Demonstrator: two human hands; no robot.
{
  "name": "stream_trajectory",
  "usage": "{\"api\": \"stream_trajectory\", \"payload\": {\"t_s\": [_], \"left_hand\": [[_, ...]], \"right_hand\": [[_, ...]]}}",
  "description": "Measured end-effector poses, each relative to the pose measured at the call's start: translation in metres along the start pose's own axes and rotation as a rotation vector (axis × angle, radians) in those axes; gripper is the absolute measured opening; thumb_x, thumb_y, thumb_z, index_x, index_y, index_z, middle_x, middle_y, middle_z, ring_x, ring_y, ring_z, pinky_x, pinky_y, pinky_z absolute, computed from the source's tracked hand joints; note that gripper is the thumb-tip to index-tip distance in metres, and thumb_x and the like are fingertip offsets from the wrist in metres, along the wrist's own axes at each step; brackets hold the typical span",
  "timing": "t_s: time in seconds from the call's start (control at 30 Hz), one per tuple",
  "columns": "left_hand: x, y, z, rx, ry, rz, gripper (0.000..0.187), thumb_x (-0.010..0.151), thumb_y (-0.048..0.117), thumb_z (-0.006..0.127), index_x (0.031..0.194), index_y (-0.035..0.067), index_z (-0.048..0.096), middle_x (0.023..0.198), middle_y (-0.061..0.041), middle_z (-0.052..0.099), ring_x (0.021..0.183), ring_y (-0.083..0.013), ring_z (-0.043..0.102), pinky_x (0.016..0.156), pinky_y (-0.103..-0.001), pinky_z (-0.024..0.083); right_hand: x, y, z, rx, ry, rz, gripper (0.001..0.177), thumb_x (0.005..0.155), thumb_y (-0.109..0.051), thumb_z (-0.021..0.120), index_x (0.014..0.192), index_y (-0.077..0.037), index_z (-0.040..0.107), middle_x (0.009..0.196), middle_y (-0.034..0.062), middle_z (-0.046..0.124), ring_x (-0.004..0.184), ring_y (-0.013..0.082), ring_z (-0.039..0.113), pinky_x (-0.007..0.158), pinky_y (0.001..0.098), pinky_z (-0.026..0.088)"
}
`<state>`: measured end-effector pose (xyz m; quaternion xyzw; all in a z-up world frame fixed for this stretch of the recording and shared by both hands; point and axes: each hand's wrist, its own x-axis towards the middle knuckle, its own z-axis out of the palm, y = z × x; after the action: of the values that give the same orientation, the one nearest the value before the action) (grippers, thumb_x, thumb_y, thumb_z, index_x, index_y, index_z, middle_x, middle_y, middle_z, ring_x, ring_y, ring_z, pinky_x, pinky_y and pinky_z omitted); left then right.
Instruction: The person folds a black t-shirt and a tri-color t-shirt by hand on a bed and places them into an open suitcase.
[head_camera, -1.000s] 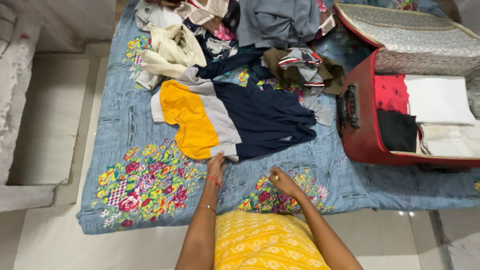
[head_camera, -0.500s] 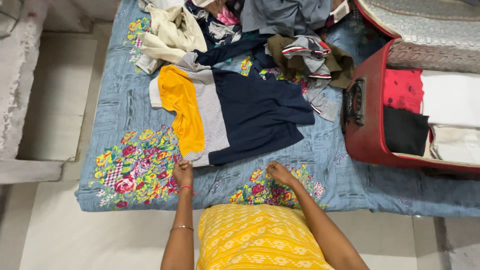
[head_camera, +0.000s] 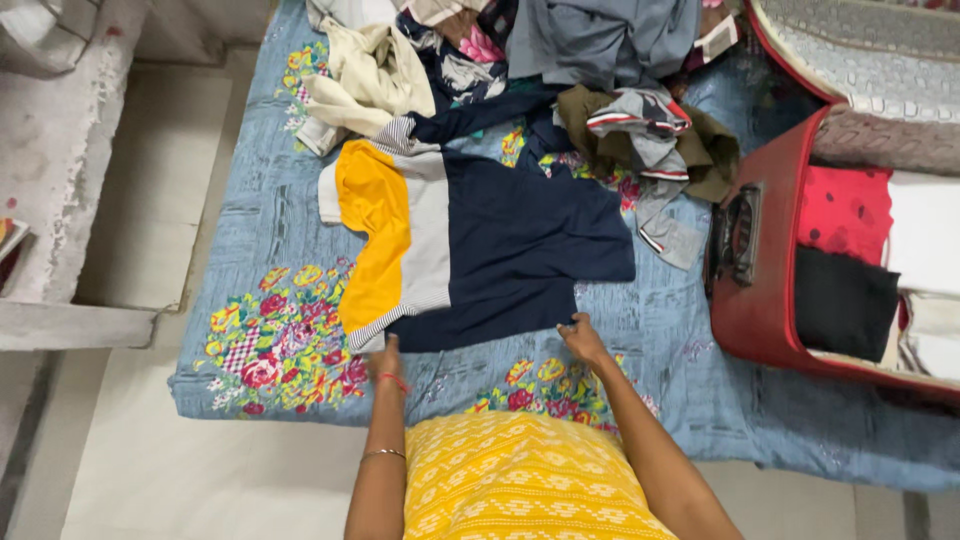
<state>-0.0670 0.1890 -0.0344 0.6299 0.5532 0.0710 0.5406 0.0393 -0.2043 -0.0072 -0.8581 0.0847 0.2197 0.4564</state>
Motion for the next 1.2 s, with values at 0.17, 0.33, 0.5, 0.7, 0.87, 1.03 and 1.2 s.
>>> {"api": "stream_trajectory", "payload": {"t_s": [0.17, 0.33, 0.5, 0.7, 0.87, 1.03, 1.2], "left_hand": [[-0.005, 0.008, 0.015, -0.340, -0.420, -0.690, 0.035, 0.091, 0.055, 0.067, 0.106, 0.026, 0.056, 0.104, -0.014, 0.075, 0.086, -0.0273, 0.072, 0.061, -0.037, 0.048], [0.002, 0.004, 0.022, -0.354, -0.187, -0.323, 0.037, 0.098, 0.036, 0.063, 0.120, 0.006, 0.061, 0.107, -0.016, 0.071, 0.085, -0.0286, 0.068, 0.064, -0.039, 0.046], [0.014, 0.016, 0.020, -0.304, 0.309, 0.033, 0.047, 0.112, 0.032, 0.041, 0.125, -0.009, 0.058, 0.127, -0.028, 0.067, 0.108, -0.0396, 0.063, 0.094, -0.047, 0.049], [0.054, 0.040, -0.064, -0.197, 0.628, 0.433, 0.028, 0.107, 0.019, 0.050, 0.118, -0.007, 0.051, 0.119, -0.026, 0.059, 0.109, -0.0404, 0.058, 0.098, -0.049, 0.045], [0.054, 0.039, -0.065, 0.408, 0.907, 0.540, 0.032, 0.079, 0.012, 0.072, 0.104, -0.001, 0.057, 0.103, -0.021, 0.058, 0.099, -0.0411, 0.055, 0.086, -0.052, 0.040], [0.035, 0.026, -0.011, 0.050, 0.072, 0.463, 0.024, 0.093, 0.022, 0.065, 0.110, 0.005, 0.064, 0.107, -0.016, 0.071, 0.100, -0.0261, 0.070, 0.092, -0.040, 0.055], [0.043, 0.031, 0.024, -0.273, -0.406, -0.339, 0.049, 0.099, 0.035, 0.054, 0.139, 0.007, 0.054, 0.134, -0.014, 0.066, 0.115, -0.0291, 0.067, 0.095, -0.042, 0.052]], "right_hand": [[0.011, -0.010, -0.003, -0.146, 0.001, -0.011, 0.072, 0.092, -0.033, 0.074, 0.139, 0.010, 0.042, 0.083, 0.0119, 0.069, 0.078, 0.0223, 0.066, 0.076, 0.0371, 0.053], [0.013, -0.011, 0.006, -0.054, -0.029, -0.050, 0.068, 0.088, -0.025, 0.073, 0.148, -0.006, 0.048, 0.082, 0.0113, 0.066, 0.076, 0.0222, 0.063, 0.072, 0.0361, 0.054], [0.013, -0.012, 0.033, 0.227, -0.283, -0.016, 0.045, 0.096, -0.029, 0.069, 0.136, -0.010, 0.061, 0.103, 0.0051, 0.070, 0.089, 0.0147, 0.065, 0.073, 0.0329, 0.057], [0.009, 0.003, 0.033, 0.250, -0.326, 0.186, 0.027, 0.097, -0.031, 0.060, 0.118, -0.015, 0.064, 0.110, 0.0010, 0.070, 0.087, 0.0138, 0.070, 0.063, 0.0295, 0.053], [0.024, 0.012, 0.015, 0.353, -0.043, 0.148, 0.034, 0.102, -0.027, 0.064, 0.128, -0.006, 0.056, 0.097, 0.0125, 0.067, 0.075, 0.0179, 0.063, 0.058, 0.0318, 0.050], [0.039, 0.007, -0.007, 0.369, 0.180, 0.209, 0.055, 0.093, -0.023, 0.065, 0.139, -0.018, 0.035, 0.095, 0.0062, 0.065, 0.072, 0.0171, 0.068, 0.058, 0.0331, 0.056], [0.050, 0.001, -0.013, 0.402, 0.183, 0.317, 0.042, 0.097, -0.023, 0.063, 0.128, -0.013, 0.037, 0.096, 0.0073, 0.064, 0.072, 0.0180, 0.069, 0.056, 0.0348, 0.054]]}}
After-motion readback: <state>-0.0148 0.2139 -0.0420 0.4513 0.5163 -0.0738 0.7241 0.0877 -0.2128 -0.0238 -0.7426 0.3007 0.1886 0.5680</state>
